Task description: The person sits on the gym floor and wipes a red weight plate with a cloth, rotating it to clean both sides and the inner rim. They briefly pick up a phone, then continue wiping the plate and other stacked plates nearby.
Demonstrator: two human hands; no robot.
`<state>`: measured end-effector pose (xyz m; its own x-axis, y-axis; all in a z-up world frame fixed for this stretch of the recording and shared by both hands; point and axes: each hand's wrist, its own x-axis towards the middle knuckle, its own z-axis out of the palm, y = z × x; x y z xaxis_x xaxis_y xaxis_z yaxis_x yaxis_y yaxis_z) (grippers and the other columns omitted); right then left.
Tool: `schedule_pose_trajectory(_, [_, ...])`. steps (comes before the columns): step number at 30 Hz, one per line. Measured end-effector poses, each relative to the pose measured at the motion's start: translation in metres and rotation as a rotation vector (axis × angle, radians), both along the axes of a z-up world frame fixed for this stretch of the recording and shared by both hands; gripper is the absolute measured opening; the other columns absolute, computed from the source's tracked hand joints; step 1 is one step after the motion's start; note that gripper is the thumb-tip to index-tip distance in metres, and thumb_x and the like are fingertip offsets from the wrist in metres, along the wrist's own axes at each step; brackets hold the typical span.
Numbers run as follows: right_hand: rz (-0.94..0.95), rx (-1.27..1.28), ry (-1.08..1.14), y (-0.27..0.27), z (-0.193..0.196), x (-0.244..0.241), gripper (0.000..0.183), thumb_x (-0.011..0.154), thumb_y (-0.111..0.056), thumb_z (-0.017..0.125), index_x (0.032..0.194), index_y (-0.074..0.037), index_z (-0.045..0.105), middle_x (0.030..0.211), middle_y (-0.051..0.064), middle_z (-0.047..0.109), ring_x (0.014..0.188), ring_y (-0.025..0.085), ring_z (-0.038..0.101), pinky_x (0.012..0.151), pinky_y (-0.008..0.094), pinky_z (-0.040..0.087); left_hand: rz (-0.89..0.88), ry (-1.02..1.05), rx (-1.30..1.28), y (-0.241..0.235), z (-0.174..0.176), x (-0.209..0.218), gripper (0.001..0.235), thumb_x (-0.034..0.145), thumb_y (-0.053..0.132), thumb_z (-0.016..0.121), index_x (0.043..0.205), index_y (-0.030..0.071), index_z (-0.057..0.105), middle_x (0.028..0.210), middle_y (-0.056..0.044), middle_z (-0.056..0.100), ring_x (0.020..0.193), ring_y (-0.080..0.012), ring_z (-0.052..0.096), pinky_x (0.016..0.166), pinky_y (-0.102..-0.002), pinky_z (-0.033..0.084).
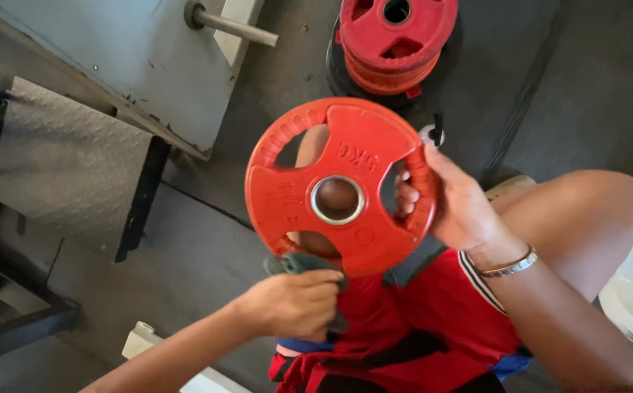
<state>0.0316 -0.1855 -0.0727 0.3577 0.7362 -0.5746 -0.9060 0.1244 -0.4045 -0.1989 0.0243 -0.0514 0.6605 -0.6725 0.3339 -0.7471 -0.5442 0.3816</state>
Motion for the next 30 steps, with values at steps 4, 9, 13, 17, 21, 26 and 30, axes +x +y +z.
schedule_pose_trajectory(4, [-0.034,0.155,0.019,-0.009,-0.002,0.001,0.048,0.110,-0.050,0.050,0.095,-0.005,0.054,0.069,0.009,0.048,0.062,0.019,0.045,0.061,0.033,0.039,0.132,0.023,0.009,0.039,0.010,-0.011,0.028,0.098,0.021,0.052,0.072,0.010,0.058,0.073,-0.007,0.054,0.073,-0.0286,0.060,0.107,-0.047,0.056])
schedule_pose_trajectory(9, [-0.077,0.053,-0.153,-0.018,-0.019,0.005,0.052,0.113,-0.052,0.047,0.100,-0.003,0.057,0.065,0.001,0.040,0.057,0.018,0.046,0.060,0.033,0.045,0.706,0.004,-0.026,0.106,0.034,-0.027,0.022,0.103,0.026,0.055,0.103,0.006,0.064,0.100,0.002,0.052,0.117,-0.0148,0.061,0.124,-0.042,0.038])
schedule_pose_trajectory(13, [-0.094,0.007,-0.198,-0.024,-0.030,0.010,0.054,0.112,-0.057,0.047,0.101,-0.005,0.056,0.065,-0.003,0.037,0.057,0.014,0.046,0.060,0.033,0.043,1.086,0.138,-1.307,0.094,0.069,0.003,0.063,0.097,0.062,0.039,0.120,0.004,0.050,0.122,-0.022,0.062,0.116,-0.0305,0.067,0.125,-0.048,0.050])
schedule_pose_trajectory(17, [-0.072,0.004,-0.245,-0.022,-0.032,0.009,0.055,0.112,-0.060,0.044,0.101,-0.007,0.056,0.065,-0.002,0.037,0.055,0.014,0.045,0.057,0.032,0.043,2.057,0.828,-1.254,0.098,-0.142,-0.027,0.031,0.111,0.039,0.047,0.111,0.015,0.067,0.082,-0.003,0.067,0.074,-0.0181,0.070,0.083,-0.039,0.057])
schedule_pose_trajectory(21, [-0.101,0.004,-0.256,-0.021,-0.027,0.007,0.055,0.112,-0.060,0.045,0.100,-0.007,0.053,0.066,-0.003,0.035,0.055,0.012,0.042,0.058,0.032,0.042,1.255,0.213,-0.629,0.005,0.029,0.079,0.059,0.111,0.027,0.050,0.162,0.001,0.037,0.155,-0.024,0.052,0.145,-0.0394,0.051,0.123,-0.052,0.039])
schedule_pose_trajectory(26, [-0.138,-0.077,-0.299,-0.018,-0.036,0.002,0.059,0.112,-0.062,0.040,0.095,-0.007,0.049,0.062,-0.003,0.028,0.049,0.011,0.033,0.050,0.029,0.035,1.376,0.427,-0.276,0.018,0.039,0.099,0.057,0.107,0.047,0.048,0.137,0.000,0.056,0.114,-0.024,0.072,0.102,-0.0479,0.073,0.087,-0.061,0.057])
schedule_pose_trajectory(30, [-0.169,-0.068,-0.295,-0.011,-0.039,0.002,0.061,0.112,-0.061,0.043,0.091,-0.004,0.048,0.059,0.000,0.028,0.046,0.014,0.034,0.047,0.028,0.034,1.228,0.337,-0.096,0.041,0.034,0.139,0.056,0.109,0.051,0.042,0.129,0.002,0.061,0.101,-0.017,0.073,0.088,-0.0455,0.075,0.072,-0.060,0.057])
